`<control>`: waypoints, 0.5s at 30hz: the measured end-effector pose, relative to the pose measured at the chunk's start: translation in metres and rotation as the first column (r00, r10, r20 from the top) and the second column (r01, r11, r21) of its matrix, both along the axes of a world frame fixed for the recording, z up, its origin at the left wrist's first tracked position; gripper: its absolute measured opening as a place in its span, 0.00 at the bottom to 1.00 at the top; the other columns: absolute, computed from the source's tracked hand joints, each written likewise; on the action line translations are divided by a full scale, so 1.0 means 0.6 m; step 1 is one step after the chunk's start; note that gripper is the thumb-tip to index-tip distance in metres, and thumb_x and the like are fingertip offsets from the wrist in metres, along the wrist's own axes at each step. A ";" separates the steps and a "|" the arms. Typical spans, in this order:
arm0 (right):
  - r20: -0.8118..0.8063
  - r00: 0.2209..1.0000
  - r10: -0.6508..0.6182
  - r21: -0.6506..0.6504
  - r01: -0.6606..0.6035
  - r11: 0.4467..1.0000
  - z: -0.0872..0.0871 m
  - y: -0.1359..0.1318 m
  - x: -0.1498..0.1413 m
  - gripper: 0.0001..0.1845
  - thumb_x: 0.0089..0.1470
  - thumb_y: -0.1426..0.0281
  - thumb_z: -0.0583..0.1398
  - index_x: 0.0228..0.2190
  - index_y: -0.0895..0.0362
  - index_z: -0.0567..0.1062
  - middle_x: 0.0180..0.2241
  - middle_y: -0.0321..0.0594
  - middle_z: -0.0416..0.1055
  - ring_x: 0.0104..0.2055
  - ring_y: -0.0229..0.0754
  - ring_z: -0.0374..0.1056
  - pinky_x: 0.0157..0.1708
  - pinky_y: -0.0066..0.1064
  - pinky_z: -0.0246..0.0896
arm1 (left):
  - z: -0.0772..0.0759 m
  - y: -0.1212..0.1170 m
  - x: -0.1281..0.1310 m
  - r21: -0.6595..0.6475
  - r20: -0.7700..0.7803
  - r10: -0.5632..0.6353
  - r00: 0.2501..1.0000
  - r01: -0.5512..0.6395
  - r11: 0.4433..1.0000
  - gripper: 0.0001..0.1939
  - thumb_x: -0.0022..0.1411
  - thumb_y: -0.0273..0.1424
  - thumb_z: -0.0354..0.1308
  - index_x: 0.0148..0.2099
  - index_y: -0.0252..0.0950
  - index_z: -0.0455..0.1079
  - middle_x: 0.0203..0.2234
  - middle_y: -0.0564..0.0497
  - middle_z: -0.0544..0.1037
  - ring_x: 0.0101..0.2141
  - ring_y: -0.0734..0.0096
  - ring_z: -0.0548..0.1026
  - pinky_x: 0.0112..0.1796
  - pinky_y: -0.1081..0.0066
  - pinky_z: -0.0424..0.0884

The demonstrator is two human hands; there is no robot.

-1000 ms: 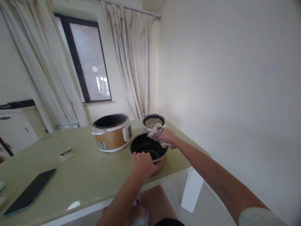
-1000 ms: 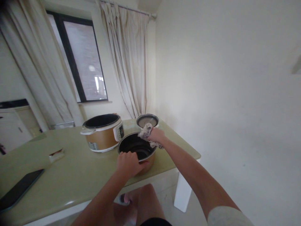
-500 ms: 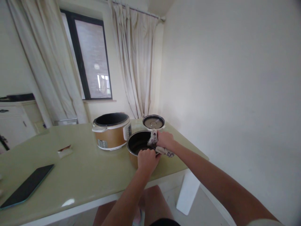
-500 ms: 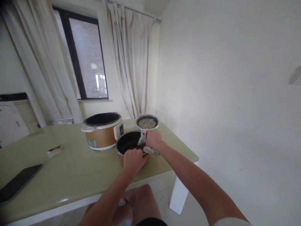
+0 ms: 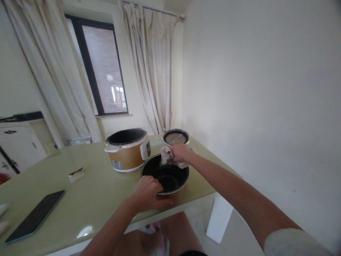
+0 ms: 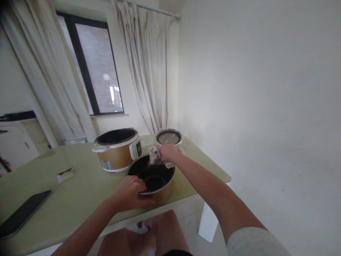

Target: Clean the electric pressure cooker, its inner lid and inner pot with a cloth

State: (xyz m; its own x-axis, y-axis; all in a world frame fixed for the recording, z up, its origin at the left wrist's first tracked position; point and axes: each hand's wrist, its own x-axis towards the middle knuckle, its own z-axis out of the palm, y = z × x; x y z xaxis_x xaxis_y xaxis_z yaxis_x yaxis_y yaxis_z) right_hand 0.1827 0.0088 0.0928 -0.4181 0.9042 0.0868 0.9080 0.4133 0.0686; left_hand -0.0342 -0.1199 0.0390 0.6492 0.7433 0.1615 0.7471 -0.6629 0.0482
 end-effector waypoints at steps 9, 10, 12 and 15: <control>0.160 0.784 0.599 0.176 -0.620 0.765 -0.026 0.010 -0.153 0.32 0.59 0.68 0.62 0.63 0.47 0.64 0.60 0.47 0.69 0.60 0.53 0.66 0.49 0.39 0.67 | -0.005 -0.011 0.003 0.021 -0.020 0.060 0.998 -0.059 0.998 0.28 0.68 0.55 0.52 0.31 0.40 0.81 0.29 0.43 0.84 0.33 0.61 0.80 0.37 0.63 0.65; 0.102 0.833 0.544 0.161 -0.554 0.817 -0.026 0.012 -0.149 0.35 0.57 0.68 0.64 0.64 0.47 0.64 0.60 0.47 0.70 0.60 0.53 0.66 0.51 0.39 0.67 | -0.008 -0.012 0.002 0.029 -0.015 0.082 0.997 -0.081 0.996 0.28 0.69 0.55 0.51 0.31 0.41 0.80 0.30 0.43 0.84 0.33 0.61 0.80 0.37 0.63 0.65; -0.020 0.933 0.359 0.100 -0.356 0.929 -0.022 0.017 -0.130 0.39 0.53 0.67 0.67 0.64 0.47 0.63 0.58 0.46 0.72 0.59 0.55 0.68 0.52 0.40 0.66 | -0.015 -0.015 -0.001 0.051 0.000 0.116 0.993 -0.116 0.992 0.28 0.69 0.56 0.51 0.31 0.42 0.80 0.31 0.44 0.84 0.35 0.59 0.81 0.38 0.63 0.65; -0.132 0.990 0.041 -0.021 -0.045 0.999 -0.009 0.028 -0.087 0.41 0.50 0.64 0.69 0.64 0.50 0.66 0.54 0.47 0.77 0.56 0.59 0.72 0.52 0.42 0.67 | -0.023 -0.019 -0.006 0.070 0.013 0.161 0.987 -0.161 0.984 0.29 0.68 0.58 0.51 0.32 0.42 0.79 0.31 0.45 0.84 0.38 0.57 0.81 0.39 0.63 0.66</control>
